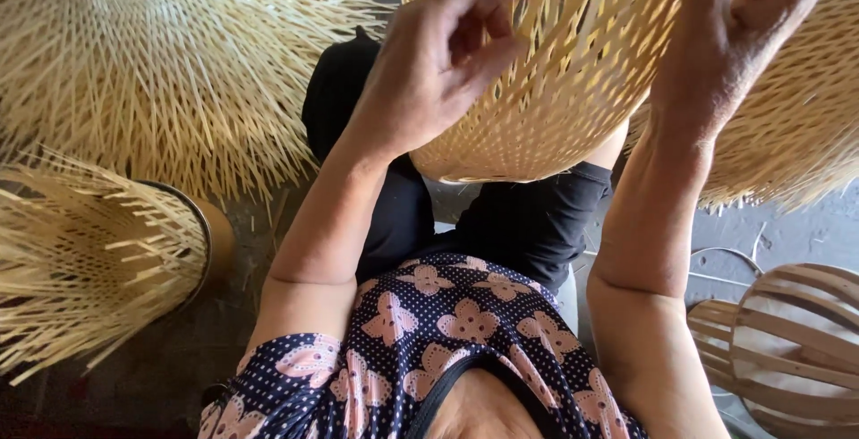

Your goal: The person weaves thin bamboo strips by hand, interlacing them through the vertical ribs of a conical frame. They pull and tuck each strip into the existing lattice, rotating the structure to work around its circumference.

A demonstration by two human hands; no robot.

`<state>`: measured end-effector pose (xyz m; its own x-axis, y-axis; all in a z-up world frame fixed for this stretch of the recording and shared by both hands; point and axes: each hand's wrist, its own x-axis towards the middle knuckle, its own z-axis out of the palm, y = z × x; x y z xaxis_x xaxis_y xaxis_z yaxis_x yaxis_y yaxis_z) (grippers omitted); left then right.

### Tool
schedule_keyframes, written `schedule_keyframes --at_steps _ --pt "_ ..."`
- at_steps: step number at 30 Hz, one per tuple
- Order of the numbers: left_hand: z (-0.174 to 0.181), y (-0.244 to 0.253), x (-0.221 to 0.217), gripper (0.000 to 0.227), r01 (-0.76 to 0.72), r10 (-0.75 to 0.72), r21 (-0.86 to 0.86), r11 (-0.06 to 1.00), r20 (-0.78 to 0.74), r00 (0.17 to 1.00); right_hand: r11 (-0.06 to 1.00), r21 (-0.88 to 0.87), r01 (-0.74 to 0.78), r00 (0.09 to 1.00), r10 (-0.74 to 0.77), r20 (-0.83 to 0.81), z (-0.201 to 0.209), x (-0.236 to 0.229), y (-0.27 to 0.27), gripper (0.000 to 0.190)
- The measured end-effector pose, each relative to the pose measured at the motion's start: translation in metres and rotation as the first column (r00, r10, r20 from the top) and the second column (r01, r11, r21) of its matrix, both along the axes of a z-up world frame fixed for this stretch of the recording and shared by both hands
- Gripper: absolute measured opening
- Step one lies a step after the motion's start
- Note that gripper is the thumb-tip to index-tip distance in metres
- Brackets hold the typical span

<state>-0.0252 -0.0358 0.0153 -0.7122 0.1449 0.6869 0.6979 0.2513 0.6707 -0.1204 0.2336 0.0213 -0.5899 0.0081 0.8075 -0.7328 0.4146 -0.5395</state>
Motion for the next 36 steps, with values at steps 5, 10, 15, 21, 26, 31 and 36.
schedule_keyframes --at_steps 5,10,15,21,26,31,36 --pt "0.000 0.002 0.007 0.028 -0.028 0.033 0.052 0.998 -0.098 0.995 0.993 -0.066 -0.098 0.992 0.092 -0.081 0.007 0.004 -0.010 0.060" --pt "0.016 0.015 0.019 0.027 -0.090 0.090 -0.020 0.996 -0.006 0.996 1.000 -0.031 -0.001 1.000 0.000 -0.030 0.004 0.001 -0.010 0.054" --pt "0.017 0.025 0.012 0.025 -0.214 0.195 -0.020 0.977 -0.339 0.920 0.998 -0.036 0.055 0.992 -0.051 0.112 0.005 0.007 -0.008 0.037" --pt "0.000 0.029 0.010 0.031 -0.151 0.133 -0.068 0.986 -0.218 0.967 0.997 0.071 0.033 0.998 -0.029 -0.058 0.006 0.004 -0.003 0.041" --pt "0.000 0.032 0.011 0.050 0.031 -0.004 0.097 0.995 -0.260 0.966 1.000 -0.015 -0.026 0.998 0.025 -0.066 -0.002 0.004 0.002 0.038" --pt "-0.008 0.031 0.014 0.032 -0.018 0.023 0.039 0.999 -0.114 0.993 0.952 0.121 0.282 0.933 -0.243 -0.265 -0.001 0.012 0.005 0.033" --pt "-0.010 0.044 0.014 0.020 -0.214 0.201 -0.032 0.976 -0.236 0.951 0.719 0.398 0.570 0.805 -0.391 -0.445 0.020 0.034 0.006 0.049"
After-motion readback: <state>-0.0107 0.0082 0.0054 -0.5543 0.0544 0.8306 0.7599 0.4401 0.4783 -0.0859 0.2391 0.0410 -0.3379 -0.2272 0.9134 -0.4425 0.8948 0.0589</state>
